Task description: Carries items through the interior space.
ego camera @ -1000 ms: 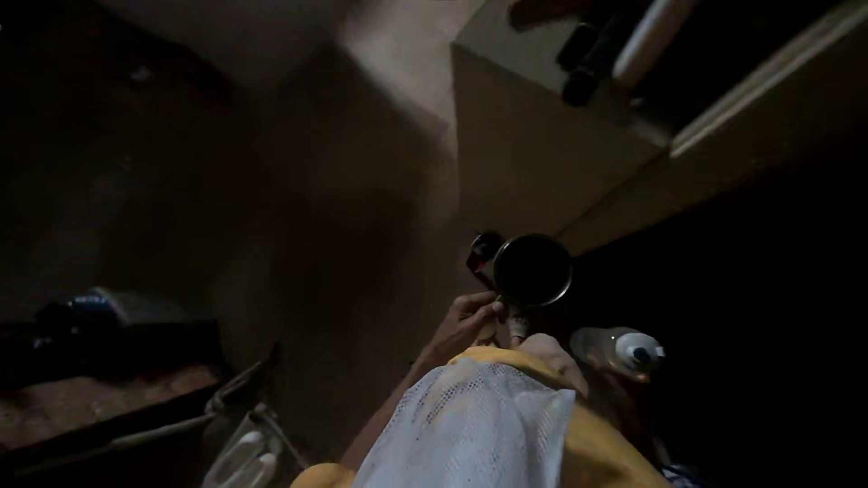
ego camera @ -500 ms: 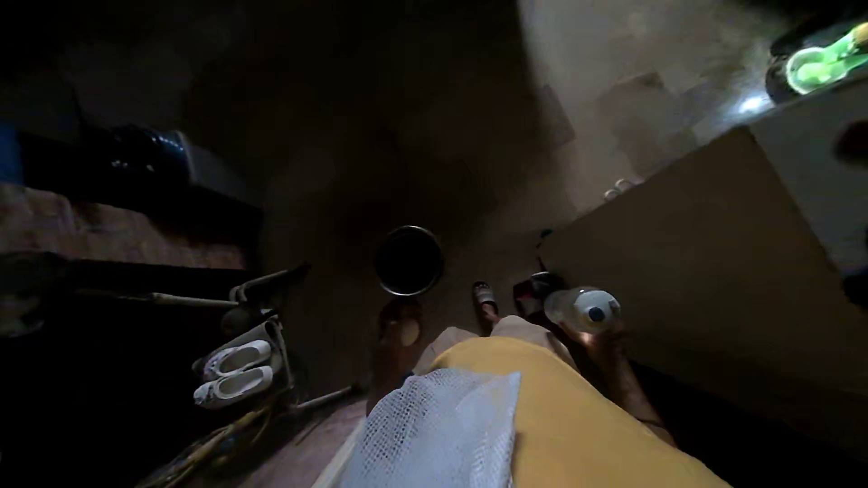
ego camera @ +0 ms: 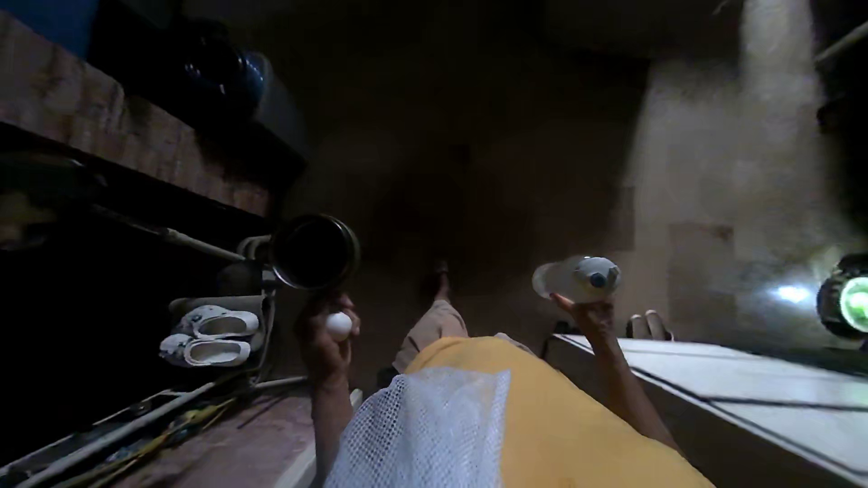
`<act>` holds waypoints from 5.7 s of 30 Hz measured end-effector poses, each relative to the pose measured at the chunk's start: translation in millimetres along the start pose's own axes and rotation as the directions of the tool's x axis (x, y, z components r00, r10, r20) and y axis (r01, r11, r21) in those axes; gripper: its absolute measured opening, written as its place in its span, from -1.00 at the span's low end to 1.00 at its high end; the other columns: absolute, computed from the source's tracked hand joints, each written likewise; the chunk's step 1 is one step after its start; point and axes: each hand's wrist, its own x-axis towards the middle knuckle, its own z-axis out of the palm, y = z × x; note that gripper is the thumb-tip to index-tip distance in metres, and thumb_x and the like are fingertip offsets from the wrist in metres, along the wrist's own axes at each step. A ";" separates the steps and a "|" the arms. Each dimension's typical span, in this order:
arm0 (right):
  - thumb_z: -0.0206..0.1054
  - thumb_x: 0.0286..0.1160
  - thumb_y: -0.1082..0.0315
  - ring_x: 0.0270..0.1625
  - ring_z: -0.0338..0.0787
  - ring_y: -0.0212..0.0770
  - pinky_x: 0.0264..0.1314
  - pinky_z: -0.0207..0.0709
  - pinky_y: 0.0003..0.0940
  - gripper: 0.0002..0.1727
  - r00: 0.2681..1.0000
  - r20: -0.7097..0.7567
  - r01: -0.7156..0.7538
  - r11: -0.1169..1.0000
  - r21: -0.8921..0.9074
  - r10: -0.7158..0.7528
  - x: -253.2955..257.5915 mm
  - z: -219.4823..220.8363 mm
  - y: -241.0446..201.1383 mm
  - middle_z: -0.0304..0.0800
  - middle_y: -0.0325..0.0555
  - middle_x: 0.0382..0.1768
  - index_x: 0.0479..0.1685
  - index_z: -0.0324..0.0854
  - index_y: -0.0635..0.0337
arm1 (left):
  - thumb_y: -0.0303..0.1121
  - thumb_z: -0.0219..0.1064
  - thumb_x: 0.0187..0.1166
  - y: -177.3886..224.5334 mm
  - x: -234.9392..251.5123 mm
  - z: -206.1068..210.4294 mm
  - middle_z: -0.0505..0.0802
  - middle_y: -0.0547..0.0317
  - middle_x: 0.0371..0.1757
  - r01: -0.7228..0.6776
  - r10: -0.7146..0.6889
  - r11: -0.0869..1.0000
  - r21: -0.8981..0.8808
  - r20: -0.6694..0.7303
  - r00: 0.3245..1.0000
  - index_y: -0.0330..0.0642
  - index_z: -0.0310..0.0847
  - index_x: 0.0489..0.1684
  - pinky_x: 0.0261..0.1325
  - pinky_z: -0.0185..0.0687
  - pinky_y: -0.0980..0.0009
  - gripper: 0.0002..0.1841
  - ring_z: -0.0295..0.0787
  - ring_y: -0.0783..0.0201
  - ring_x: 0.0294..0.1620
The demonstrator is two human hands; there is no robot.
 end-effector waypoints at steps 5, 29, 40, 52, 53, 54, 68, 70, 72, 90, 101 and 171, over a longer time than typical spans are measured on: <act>0.82 -0.04 0.18 0.41 0.73 -0.14 0.53 0.60 -0.21 0.00 1.000 -0.001 0.005 0.999 0.050 -0.005 105.5 42.9 -59.5 0.73 0.19 0.34 0.49 0.43 0.46 | -0.03 0.05 0.76 4.6 118.3 4.1 0.83 0.28 -0.33 0.053 -0.057 0.998 -0.040 -0.092 0.994 0.01 0.73 -0.27 -0.62 0.60 0.54 -0.62 0.63 0.42 -0.65; 0.83 -0.13 0.34 0.36 0.75 -0.28 0.47 0.66 -0.35 0.03 0.932 0.281 0.161 0.956 0.246 -0.229 639.5 296.5 -417.5 0.72 0.10 0.34 0.51 0.37 0.48 | -0.24 -0.21 0.82 49.7 682.2 86.7 0.83 0.24 -0.30 0.052 -0.085 0.994 -0.097 -0.369 0.925 -0.15 0.65 -0.22 -0.63 0.58 0.58 -0.56 0.60 0.46 -0.67; 0.81 -0.13 0.38 0.35 0.75 -0.22 0.43 0.68 -0.28 0.07 0.912 0.318 0.180 0.950 0.254 -0.258 855.5 480.1 -622.5 0.69 0.12 0.36 0.58 0.30 0.43 | -0.17 -0.08 0.80 55.7 946.9 59.4 0.85 0.28 -0.25 0.042 -0.067 0.996 -0.074 -0.374 0.925 -0.11 0.70 -0.16 -0.59 0.60 0.57 -0.60 0.63 0.47 -0.62; 0.80 -0.05 0.36 0.45 0.69 -0.08 0.56 0.56 -0.15 0.03 0.937 0.301 0.185 0.983 0.007 -0.179 1020.7 641.2 -809.5 0.65 0.23 0.41 0.58 0.34 0.45 | -0.14 -0.02 0.80 105.0 1271.4 -17.0 0.83 0.21 -0.32 0.023 -0.021 1.000 0.000 -0.395 0.918 -0.16 0.71 -0.21 -0.57 0.62 0.50 -0.60 0.63 0.40 -0.63; 0.80 -0.05 0.35 0.46 0.68 -0.06 0.57 0.55 -0.13 0.03 0.936 0.308 0.185 0.983 -0.012 -0.172 1035.5 656.6 -825.5 0.64 0.24 0.42 0.59 0.33 0.44 | -0.15 -0.03 0.80 107.0 1296.7 -23.0 0.83 0.21 -0.32 0.009 -0.006 1.000 0.006 -0.410 0.912 -0.16 0.72 -0.21 -0.57 0.63 0.50 -0.60 0.63 0.40 -0.63; 0.80 -0.05 0.36 0.45 0.69 -0.08 0.56 0.57 -0.15 0.04 0.929 0.322 0.191 0.982 0.003 -0.182 1051.1 672.8 -840.5 0.65 0.23 0.41 0.59 0.33 0.44 | -0.15 -0.02 0.80 108.6 1321.8 -29.5 0.83 0.21 -0.32 -0.006 0.009 1.000 0.009 -0.419 0.908 -0.15 0.71 -0.22 -0.57 0.62 0.51 -0.60 0.63 0.40 -0.63; 0.69 0.23 0.21 0.40 0.73 -0.03 0.51 0.59 -0.09 -0.11 0.798 0.548 0.362 0.927 -0.101 -0.252 1262.0 978.4 -1152.7 0.69 0.22 0.36 0.58 0.38 0.38 | -0.08 0.05 0.80 143.7 1645.8 -122.4 0.86 0.21 -0.29 -0.090 0.030 0.993 -0.076 -0.580 0.814 -0.18 0.69 -0.17 -0.65 0.61 0.54 -0.61 0.64 0.43 -0.66; 0.65 0.25 0.27 0.34 0.75 -0.16 0.42 0.66 -0.21 -0.17 0.775 0.560 0.318 0.947 0.055 -0.293 1273.6 1026.7 -1208.1 0.72 0.13 0.32 0.57 0.38 0.36 | -0.06 0.10 0.78 148.9 1691.3 -143.2 0.87 0.20 -0.30 -0.092 0.001 0.988 -0.122 -0.598 0.802 -0.18 0.71 -0.20 -0.65 0.62 0.53 -0.60 0.64 0.43 -0.67; 0.71 0.15 0.35 0.35 0.75 -0.10 0.42 0.66 -0.17 -0.09 0.773 0.572 0.281 0.956 0.077 -0.274 1293.6 1077.8 -1252.3 0.69 0.20 0.35 0.59 0.35 0.39 | -0.08 0.10 0.77 149.7 1736.7 -167.2 0.86 0.20 -0.32 -0.096 -0.008 0.985 -0.141 -0.599 0.801 -0.18 0.70 -0.22 -0.66 0.62 0.54 -0.62 0.64 0.43 -0.69; 0.56 0.43 0.22 0.51 0.62 0.04 0.58 0.48 -0.14 -0.26 0.637 0.711 0.610 0.759 -0.228 -0.297 1420.8 1440.7 -1590.0 0.61 0.34 0.43 0.53 0.42 0.47 | -0.35 0.05 0.71 243.6 2171.3 -439.7 0.87 0.38 -0.37 -0.056 0.001 0.997 -0.061 -0.664 0.748 -0.19 0.72 -0.15 -0.45 0.72 0.56 -0.73 0.76 0.50 -0.49; 0.48 0.56 0.19 0.59 0.56 -0.02 0.63 0.43 -0.19 -0.24 0.471 0.878 0.652 0.704 -0.280 -0.087 1475.9 1732.0 -1824.8 0.53 0.24 0.54 0.67 0.29 0.37 | -0.22 0.13 0.74 281.8 2393.5 -603.2 0.86 0.42 -0.39 -0.116 0.036 0.992 -0.043 -0.795 0.606 -0.01 0.78 -0.26 -0.33 0.75 0.55 -0.72 0.76 0.53 -0.43; 0.85 -0.18 0.26 0.40 0.69 -0.31 0.49 0.60 -0.40 0.21 -0.864 0.503 0.474 0.377 0.796 0.024 170.8 2585.2 -2473.2 0.61 0.14 0.40 0.61 0.16 0.50 | 0.04 0.12 0.72 636.1 2166.5 -1535.2 0.89 0.38 -0.28 -0.278 -0.195 0.950 0.139 -0.429 -0.882 0.08 0.73 -0.19 -0.58 0.68 0.53 -0.66 0.70 0.46 -0.61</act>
